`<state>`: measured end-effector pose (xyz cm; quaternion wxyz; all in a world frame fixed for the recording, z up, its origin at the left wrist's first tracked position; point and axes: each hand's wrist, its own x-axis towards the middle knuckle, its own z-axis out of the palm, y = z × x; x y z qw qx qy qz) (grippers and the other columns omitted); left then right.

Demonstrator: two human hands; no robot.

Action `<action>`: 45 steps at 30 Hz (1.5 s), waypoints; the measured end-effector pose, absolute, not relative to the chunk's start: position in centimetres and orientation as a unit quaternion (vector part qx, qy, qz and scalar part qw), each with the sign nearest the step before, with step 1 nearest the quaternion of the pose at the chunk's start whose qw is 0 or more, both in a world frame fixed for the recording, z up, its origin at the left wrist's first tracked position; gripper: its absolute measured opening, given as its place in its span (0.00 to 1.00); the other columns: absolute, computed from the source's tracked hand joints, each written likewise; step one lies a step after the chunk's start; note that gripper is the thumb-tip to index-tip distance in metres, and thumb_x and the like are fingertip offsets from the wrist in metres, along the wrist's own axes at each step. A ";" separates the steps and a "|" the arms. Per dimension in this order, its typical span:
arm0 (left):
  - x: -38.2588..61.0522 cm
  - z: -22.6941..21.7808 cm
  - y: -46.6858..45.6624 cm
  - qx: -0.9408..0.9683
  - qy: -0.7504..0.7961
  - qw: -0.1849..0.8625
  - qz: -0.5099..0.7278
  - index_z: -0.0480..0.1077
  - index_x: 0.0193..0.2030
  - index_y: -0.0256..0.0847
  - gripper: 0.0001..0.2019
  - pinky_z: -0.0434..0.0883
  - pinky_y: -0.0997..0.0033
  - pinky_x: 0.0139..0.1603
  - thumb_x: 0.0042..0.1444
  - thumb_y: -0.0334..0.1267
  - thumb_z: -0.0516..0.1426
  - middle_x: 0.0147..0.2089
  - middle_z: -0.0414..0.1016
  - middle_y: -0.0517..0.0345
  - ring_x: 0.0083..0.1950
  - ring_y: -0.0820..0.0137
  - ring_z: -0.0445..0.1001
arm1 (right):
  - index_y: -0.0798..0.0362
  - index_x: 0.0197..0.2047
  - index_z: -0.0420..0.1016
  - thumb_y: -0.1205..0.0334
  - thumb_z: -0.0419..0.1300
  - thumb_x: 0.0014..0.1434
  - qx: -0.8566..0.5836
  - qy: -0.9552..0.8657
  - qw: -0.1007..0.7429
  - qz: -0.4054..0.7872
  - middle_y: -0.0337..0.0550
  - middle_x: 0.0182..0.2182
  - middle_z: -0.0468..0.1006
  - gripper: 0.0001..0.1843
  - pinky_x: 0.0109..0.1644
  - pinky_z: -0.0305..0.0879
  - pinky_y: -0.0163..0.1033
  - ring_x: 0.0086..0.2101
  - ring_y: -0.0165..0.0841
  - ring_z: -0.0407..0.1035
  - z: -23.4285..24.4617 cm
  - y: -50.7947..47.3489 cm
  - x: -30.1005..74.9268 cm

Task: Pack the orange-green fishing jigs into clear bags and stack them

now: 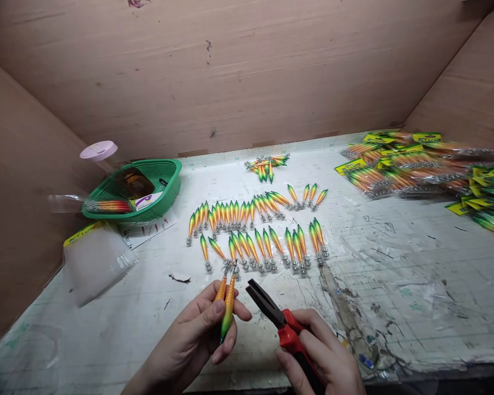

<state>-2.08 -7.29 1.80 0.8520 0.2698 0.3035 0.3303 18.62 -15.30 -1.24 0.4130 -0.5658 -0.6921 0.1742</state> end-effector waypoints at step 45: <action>2.8 1.2 -9.3 0.041 0.391 0.804 0.446 0.78 0.34 0.37 0.17 0.71 0.78 0.40 0.38 0.42 0.73 0.32 0.77 0.58 0.35 0.74 0.75 | 0.50 0.38 0.75 0.56 0.58 0.62 -0.585 -0.549 0.524 0.284 0.43 0.36 0.75 0.08 0.39 0.73 0.31 0.37 0.33 0.74 0.0 -12.8 14.3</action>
